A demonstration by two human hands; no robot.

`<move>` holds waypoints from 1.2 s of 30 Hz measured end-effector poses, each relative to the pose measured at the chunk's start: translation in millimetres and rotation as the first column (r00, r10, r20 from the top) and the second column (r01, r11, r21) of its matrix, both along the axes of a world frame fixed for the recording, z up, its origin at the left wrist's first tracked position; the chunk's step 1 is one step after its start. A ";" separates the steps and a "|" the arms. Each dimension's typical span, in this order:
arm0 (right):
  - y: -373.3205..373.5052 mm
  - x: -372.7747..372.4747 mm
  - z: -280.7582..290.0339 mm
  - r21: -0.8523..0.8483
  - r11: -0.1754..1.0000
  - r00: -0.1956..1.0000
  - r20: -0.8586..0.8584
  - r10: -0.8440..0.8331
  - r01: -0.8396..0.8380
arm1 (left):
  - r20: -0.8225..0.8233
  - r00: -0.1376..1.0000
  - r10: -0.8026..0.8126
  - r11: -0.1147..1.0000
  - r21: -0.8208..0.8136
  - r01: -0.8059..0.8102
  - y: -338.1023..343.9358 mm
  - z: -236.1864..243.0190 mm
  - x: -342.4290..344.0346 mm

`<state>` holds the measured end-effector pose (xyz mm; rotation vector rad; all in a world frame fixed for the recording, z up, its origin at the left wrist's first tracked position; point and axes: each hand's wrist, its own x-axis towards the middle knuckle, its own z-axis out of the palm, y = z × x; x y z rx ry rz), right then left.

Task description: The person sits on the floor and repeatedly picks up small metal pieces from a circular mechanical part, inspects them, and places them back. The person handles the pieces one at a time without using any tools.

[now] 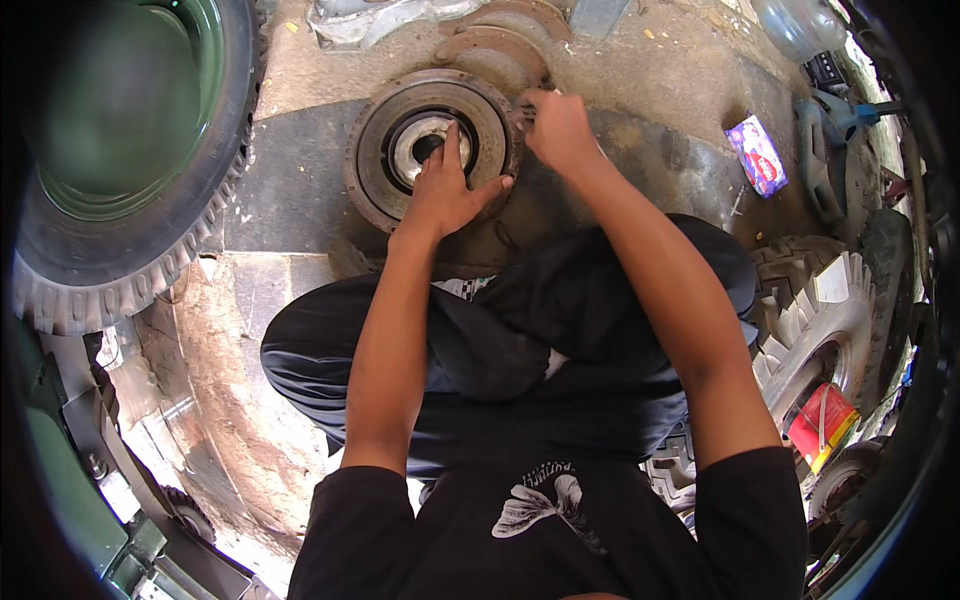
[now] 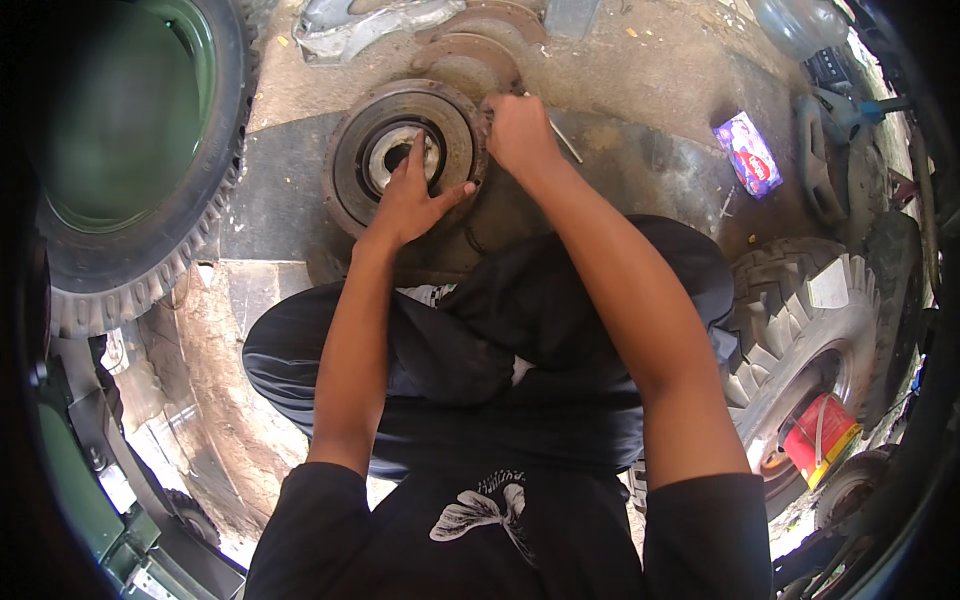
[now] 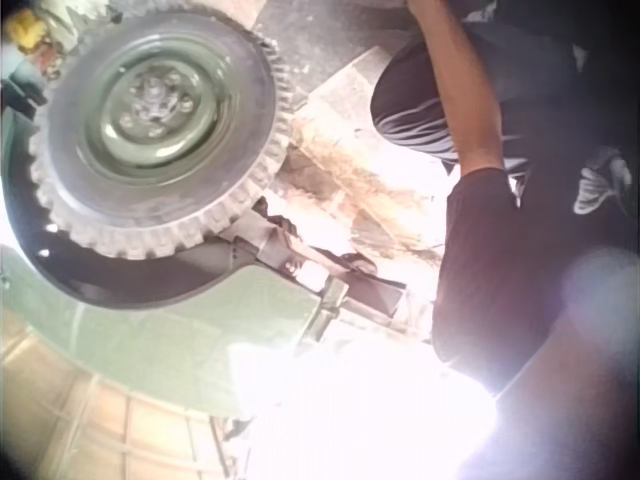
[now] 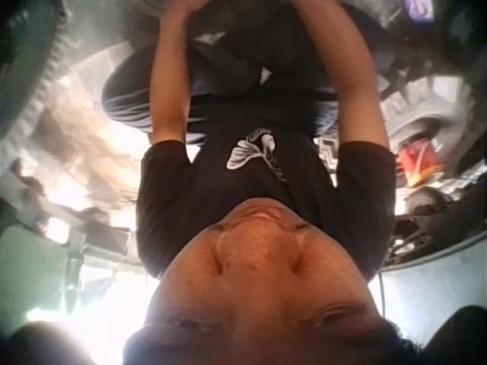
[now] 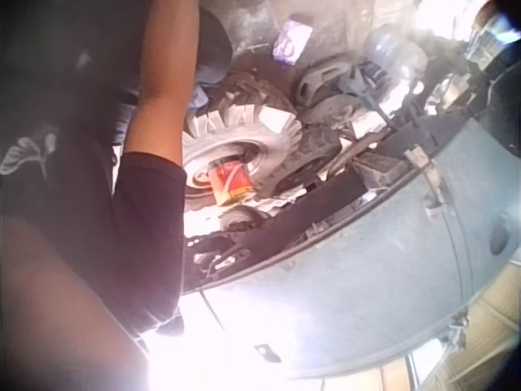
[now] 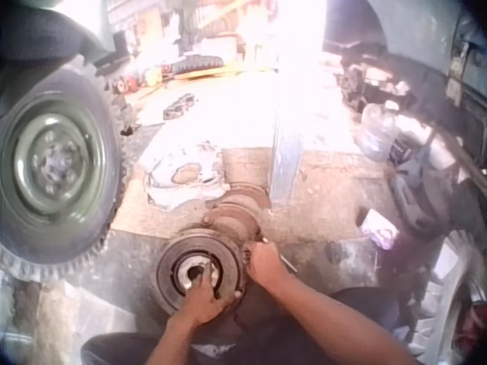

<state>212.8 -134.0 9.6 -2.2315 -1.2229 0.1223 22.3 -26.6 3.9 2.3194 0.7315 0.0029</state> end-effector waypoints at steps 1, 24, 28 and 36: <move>-0.6 6.2 -0.5 -0.006 1.000 0.999 -0.049 0.004 -0.004 | 0.000 1.000 -0.005 1.000 -0.003 0.005 -0.4 -1.0 1.4; -18.0 5.9 0.3 -0.231 0.961 0.899 -0.372 -0.230 0.150 | -0.031 0.997 0.071 0.988 -0.139 -0.074 4.3 1.1 0.9; -15.5 -3.8 8.1 -0.215 0.956 0.901 -0.344 -0.264 0.199 | -0.036 0.997 0.063 0.986 -0.154 -0.068 2.7 2.8 3.5; -12.8 -3.9 -2.6 -0.156 0.946 0.893 -0.317 -0.319 0.283 | -0.009 0.999 0.046 0.995 -0.084 -0.047 2.8 -2.6 0.2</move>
